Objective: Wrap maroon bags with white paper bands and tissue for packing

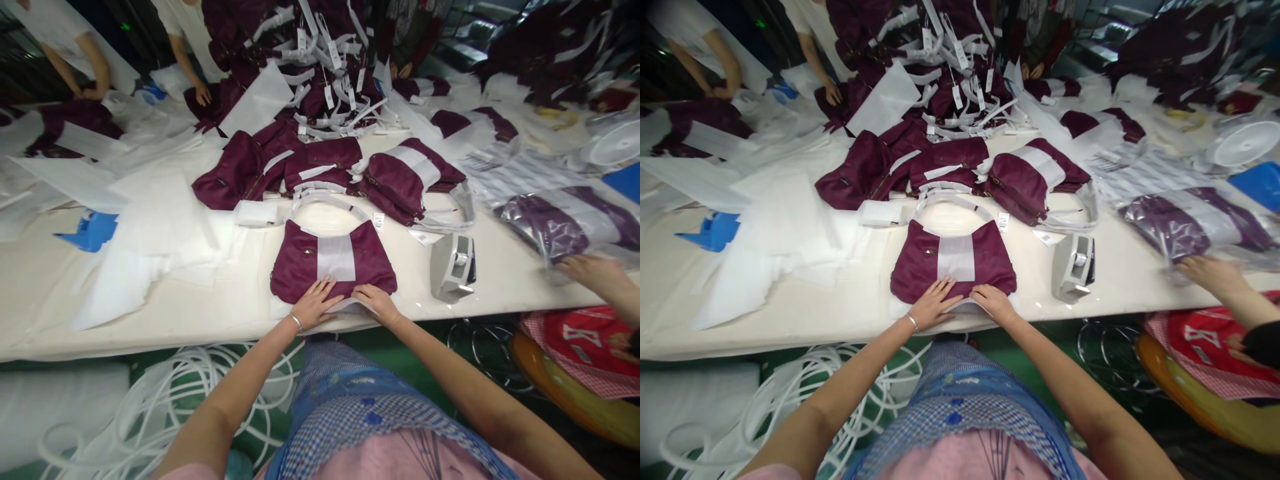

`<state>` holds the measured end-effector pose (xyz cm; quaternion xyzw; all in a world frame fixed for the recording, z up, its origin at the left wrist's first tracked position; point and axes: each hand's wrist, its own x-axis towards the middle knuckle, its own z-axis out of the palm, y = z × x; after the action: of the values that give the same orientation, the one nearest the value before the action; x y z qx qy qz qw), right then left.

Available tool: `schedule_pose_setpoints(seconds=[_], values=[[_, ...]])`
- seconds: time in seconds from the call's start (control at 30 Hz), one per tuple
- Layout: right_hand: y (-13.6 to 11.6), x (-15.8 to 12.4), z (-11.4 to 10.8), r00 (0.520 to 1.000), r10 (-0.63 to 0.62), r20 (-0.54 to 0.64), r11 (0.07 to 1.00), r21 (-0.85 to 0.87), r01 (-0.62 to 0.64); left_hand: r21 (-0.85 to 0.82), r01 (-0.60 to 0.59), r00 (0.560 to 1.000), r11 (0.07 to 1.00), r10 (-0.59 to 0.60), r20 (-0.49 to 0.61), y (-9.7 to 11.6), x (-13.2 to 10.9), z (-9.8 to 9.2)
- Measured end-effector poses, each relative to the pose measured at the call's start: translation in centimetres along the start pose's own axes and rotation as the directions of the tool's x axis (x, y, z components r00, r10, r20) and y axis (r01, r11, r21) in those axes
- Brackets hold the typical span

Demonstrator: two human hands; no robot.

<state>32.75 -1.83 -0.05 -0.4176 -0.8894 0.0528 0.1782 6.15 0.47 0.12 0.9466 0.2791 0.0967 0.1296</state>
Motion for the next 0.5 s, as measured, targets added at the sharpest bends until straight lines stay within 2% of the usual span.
schedule_pose_setpoints(seconds=[0.07,0.13,0.23,0.3,0.37,0.43,0.5], values=[[0.2,0.4,0.3,0.999,0.040,-0.026,0.999,-0.019,-0.041,-0.002,0.014,1.000,1.000,-0.014,-0.016,0.2,0.0,0.1],[0.1,1.1,0.5,0.988,0.144,-0.058,0.988,-0.054,-0.147,-0.042,0.061,0.997,0.997,-0.063,-0.051,0.3,0.0,0.2],[-0.3,2.1,0.6,0.953,0.291,-0.087,0.952,-0.077,-0.298,-0.199,0.195,0.958,0.961,-0.229,-0.171,0.5,0.3,0.7],[-0.7,2.7,0.4,0.935,0.341,-0.094,0.936,-0.052,-0.347,-0.326,0.293,0.885,0.899,-0.384,-0.263,0.7,0.8,1.2],[-1.0,3.0,0.3,0.920,0.380,-0.094,0.923,-0.029,-0.384,-0.405,0.378,0.793,0.833,-0.516,-0.323,1.0,1.2,1.7],[-1.1,3.3,0.2,0.901,0.422,-0.096,0.904,-0.023,-0.426,-0.429,0.446,0.720,0.786,-0.600,-0.350,1.2,1.7,2.0],[-1.2,3.5,0.2,0.879,0.467,-0.101,0.882,-0.020,-0.471,-0.433,0.490,0.674,0.757,-0.644,-0.362,1.5,2.0,2.2]])
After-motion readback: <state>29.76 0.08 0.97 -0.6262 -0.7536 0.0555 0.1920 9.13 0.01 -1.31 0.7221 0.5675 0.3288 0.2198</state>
